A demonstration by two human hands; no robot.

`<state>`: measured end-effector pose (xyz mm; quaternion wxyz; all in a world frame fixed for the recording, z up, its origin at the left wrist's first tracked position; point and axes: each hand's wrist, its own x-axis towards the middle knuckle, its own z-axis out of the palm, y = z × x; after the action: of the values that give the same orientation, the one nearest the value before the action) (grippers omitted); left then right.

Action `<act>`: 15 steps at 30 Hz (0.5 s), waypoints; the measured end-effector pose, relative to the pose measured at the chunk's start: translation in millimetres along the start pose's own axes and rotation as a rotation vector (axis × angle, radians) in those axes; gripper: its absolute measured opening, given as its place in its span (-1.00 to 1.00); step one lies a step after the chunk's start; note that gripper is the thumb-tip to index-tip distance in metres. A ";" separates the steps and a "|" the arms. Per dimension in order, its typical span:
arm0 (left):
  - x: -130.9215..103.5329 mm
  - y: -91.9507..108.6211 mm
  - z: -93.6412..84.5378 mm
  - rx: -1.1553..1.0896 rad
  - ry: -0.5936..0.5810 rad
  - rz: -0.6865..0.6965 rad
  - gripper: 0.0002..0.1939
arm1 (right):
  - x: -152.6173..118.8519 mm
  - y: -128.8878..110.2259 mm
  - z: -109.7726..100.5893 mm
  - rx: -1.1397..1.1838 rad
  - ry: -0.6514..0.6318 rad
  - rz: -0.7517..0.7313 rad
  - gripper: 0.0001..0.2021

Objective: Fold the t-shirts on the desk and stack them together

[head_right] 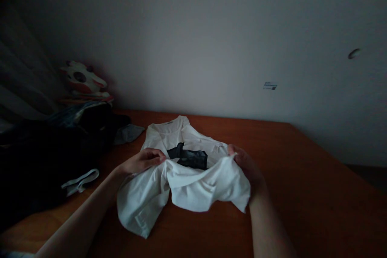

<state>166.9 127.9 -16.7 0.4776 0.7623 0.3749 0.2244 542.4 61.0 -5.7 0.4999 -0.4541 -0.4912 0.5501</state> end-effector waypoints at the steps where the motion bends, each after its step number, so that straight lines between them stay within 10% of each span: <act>1: 2.8 -4.2 1.0 0.053 0.031 -0.016 -0.39 | 7.4 2.5 4.3 -0.037 0.010 -0.009 -0.43; 9: 14.0 -31.3 8.7 0.694 0.319 0.115 -0.62 | 64.8 71.3 19.8 -1.011 0.148 -0.430 -0.55; 15: 9.5 -29.0 14.7 0.860 0.282 0.076 -0.54 | 52.4 86.8 26.0 -1.470 0.206 -0.182 -0.54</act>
<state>172.7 134.8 -49.4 0.0534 0.8665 0.4672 0.1674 503.0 109.4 -89.7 0.1545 -0.6781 -0.7185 -0.0088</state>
